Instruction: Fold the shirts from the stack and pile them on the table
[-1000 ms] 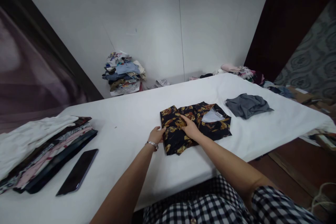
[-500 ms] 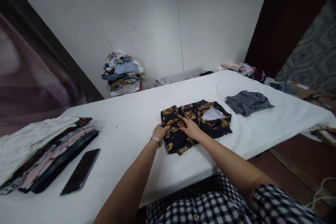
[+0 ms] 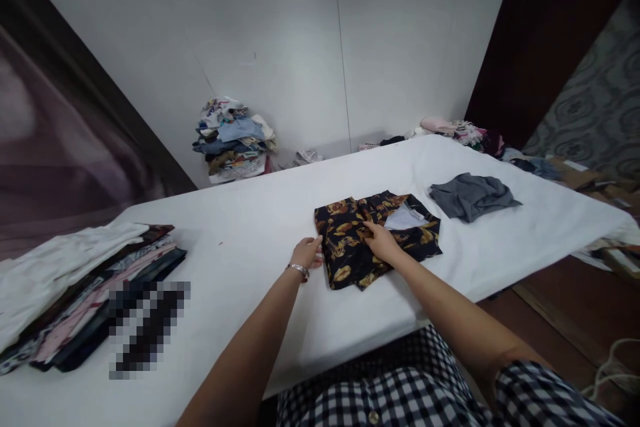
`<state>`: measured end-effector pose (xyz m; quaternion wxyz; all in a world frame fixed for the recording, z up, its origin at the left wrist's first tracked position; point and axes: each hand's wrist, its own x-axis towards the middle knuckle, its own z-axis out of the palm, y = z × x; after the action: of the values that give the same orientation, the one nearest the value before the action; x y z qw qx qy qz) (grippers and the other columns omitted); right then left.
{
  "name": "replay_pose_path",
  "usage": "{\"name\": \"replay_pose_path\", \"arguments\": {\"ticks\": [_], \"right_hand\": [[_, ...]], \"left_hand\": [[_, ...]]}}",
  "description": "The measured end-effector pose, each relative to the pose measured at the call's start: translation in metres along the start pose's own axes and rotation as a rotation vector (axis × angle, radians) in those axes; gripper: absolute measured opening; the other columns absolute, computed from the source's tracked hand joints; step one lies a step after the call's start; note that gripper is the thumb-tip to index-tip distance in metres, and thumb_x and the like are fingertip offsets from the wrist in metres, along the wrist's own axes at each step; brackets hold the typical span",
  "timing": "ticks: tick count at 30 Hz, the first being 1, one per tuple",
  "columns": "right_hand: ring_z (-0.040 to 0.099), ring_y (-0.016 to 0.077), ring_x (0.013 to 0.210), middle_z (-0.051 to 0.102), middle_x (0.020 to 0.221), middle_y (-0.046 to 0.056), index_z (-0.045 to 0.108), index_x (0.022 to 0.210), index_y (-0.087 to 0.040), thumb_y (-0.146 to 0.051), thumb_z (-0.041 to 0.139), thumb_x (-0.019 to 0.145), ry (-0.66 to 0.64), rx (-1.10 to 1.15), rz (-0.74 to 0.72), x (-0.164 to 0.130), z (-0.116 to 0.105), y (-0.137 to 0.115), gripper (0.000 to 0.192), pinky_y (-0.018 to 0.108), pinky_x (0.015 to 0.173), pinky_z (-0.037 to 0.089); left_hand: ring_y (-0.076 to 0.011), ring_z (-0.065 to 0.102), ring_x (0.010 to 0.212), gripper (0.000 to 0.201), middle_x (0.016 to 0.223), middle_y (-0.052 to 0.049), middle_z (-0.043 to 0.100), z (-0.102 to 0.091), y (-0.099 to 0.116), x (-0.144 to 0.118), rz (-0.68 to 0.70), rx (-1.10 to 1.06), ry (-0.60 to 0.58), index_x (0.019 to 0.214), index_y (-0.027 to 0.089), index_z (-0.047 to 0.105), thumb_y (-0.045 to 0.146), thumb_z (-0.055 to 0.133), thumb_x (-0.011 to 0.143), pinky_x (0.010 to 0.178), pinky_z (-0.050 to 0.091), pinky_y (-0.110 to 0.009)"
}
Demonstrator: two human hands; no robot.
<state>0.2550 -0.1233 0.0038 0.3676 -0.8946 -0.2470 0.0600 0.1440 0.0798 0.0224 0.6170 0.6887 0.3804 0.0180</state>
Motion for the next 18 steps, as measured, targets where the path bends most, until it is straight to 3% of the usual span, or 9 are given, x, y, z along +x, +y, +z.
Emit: {"name": "replay_pose_path", "arguments": {"ticks": [3,7,11,15,18], "right_hand": [[0.055,0.0216,0.117,0.060,0.126,0.012,0.057,0.128,-0.015,-0.005,0.054,0.076,0.034,0.055,-0.030,0.004,0.003,0.000,0.053,0.035,0.104,0.038],[0.054,0.0182,0.117,0.059,0.126,0.009,0.057,0.127,-0.018,-0.007,0.054,0.077,0.119,0.165,-0.128,0.009,0.007,-0.006,0.051,0.033,0.104,0.038],[0.057,0.0206,0.113,0.062,0.123,0.008,0.056,0.127,-0.022,-0.009,0.058,0.077,0.067,0.180,-0.048,0.011,0.008,-0.007,0.052,0.038,0.100,0.042],[0.061,0.0229,0.104,0.062,0.119,0.010,0.045,0.138,-0.021,-0.022,0.062,0.081,0.045,0.128,-0.025,-0.006,-0.012,-0.005,0.059,0.039,0.093,0.047],[0.066,0.0200,0.077,0.067,0.101,0.009,0.037,0.143,-0.021,-0.031,0.061,0.084,-0.043,0.175,0.101,-0.031,-0.033,-0.001,0.065,0.035,0.070,0.055]], "left_hand": [[-0.0130,0.059,0.048,0.044,0.079,-0.007,0.067,0.005,0.001,0.002,-0.007,0.033,-0.009,0.106,0.013,0.057,0.045,0.067,0.078,0.051,0.051,-0.028],[-0.0174,0.066,0.062,0.032,0.082,-0.008,0.071,0.012,0.004,0.004,0.005,0.025,0.012,0.099,0.014,0.060,0.030,0.072,0.074,0.056,0.052,-0.027],[-0.0174,0.067,0.067,0.031,0.085,-0.008,0.071,0.014,0.004,0.005,0.035,0.007,0.065,0.102,0.016,0.060,0.021,0.071,0.074,0.056,0.052,-0.026],[-0.0171,0.067,0.066,0.038,0.083,-0.008,0.071,0.009,-0.001,0.002,0.015,-0.010,0.074,0.108,0.014,0.059,0.023,0.072,0.073,0.057,0.053,-0.025],[-0.0163,0.066,0.062,0.042,0.082,-0.009,0.071,0.003,-0.003,-0.001,-0.009,-0.030,0.048,0.112,0.012,0.058,0.028,0.072,0.075,0.057,0.054,-0.027]]}}
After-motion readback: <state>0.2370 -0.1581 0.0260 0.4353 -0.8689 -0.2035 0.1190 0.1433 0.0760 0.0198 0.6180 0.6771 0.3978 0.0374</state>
